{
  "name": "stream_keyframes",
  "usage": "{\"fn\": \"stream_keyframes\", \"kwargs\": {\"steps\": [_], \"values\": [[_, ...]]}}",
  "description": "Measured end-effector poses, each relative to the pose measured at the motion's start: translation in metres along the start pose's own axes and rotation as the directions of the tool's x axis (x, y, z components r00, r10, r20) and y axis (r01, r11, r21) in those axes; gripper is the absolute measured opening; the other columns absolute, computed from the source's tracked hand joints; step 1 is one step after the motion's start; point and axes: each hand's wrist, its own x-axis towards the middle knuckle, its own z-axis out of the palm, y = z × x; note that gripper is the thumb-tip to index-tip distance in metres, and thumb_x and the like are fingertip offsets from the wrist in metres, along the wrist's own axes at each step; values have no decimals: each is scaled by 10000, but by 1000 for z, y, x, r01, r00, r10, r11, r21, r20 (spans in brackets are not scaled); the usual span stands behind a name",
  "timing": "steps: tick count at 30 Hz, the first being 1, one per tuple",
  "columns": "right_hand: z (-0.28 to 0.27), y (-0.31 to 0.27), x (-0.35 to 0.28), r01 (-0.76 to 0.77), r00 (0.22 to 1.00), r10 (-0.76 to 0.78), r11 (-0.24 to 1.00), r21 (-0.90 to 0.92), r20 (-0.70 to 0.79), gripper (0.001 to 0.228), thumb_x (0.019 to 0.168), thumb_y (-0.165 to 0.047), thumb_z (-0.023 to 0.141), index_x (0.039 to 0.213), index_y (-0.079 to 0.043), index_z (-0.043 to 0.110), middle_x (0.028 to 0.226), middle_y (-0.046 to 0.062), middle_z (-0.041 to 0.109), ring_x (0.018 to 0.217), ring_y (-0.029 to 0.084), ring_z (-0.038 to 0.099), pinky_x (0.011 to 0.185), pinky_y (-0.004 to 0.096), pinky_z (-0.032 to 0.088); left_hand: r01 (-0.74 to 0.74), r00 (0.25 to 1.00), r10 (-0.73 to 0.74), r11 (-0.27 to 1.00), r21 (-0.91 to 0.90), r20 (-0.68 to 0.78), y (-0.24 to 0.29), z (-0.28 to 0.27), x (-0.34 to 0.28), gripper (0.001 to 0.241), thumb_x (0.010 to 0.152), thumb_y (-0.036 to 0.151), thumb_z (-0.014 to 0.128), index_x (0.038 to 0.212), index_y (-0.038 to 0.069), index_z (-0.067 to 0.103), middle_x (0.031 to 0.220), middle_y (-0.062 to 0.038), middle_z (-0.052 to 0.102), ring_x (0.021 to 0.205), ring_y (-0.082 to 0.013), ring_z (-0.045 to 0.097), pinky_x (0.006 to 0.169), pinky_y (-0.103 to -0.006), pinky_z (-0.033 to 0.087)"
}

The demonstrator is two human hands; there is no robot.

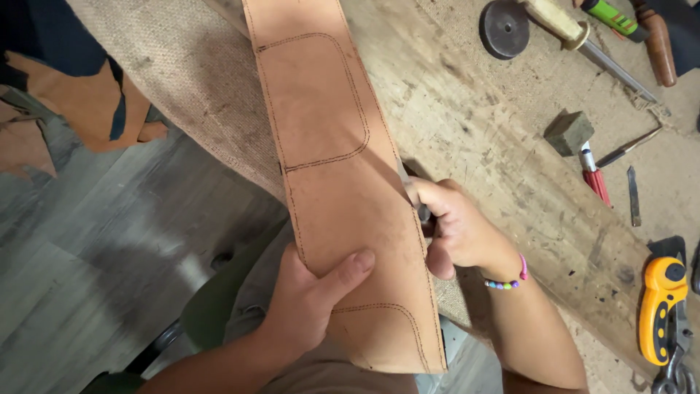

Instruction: Shaping and trimming a leather strap using a file, knife, and scissors on a workbench

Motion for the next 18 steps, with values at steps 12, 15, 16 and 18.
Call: {"fn": "stream_keyframes", "kwargs": {"steps": [12,15,16,18], "values": [[0,-12,10,26,999,-26,1000,-6,-19,847,671,-961,245,819,-142,398,722,-52,307,647,97,230,538,273,217,-11,999,10,999,-38,-32,-9,-1,0,348,773,197,809,1045,-8,736,974,-100,781,921,-197,726,782,-363,604],[1,-8,7,30,999,-30,999,16,-22,849,691,-954,262,819,-134,440,712,-48,361,645,91,285,536,262,265,-12,999,12,1000,-26,-33,-13,-2,0,341,776,203,810,1030,-13,739,956,-98,781,906,-187,726,760,-355,602],[2,-8,5,29,999,-28,999,17,-25,849,691,-954,262,819,-134,440,712,-48,361,645,91,285,536,262,265,-10,999,10,1000,-24,-31,-12,-2,1,341,776,203,810,1030,-13,739,956,-98,781,906,-187,726,760,-355,602],[3,-7,2,20,999,-20,1000,-8,-34,881,689,-945,210,854,-134,511,715,-55,431,635,79,341,532,263,302,1,999,-1,1000,-5,-48,-10,-1,1,363,766,210,805,1046,-12,744,980,-110,793,926,-211,747,767,-377,622]]}}
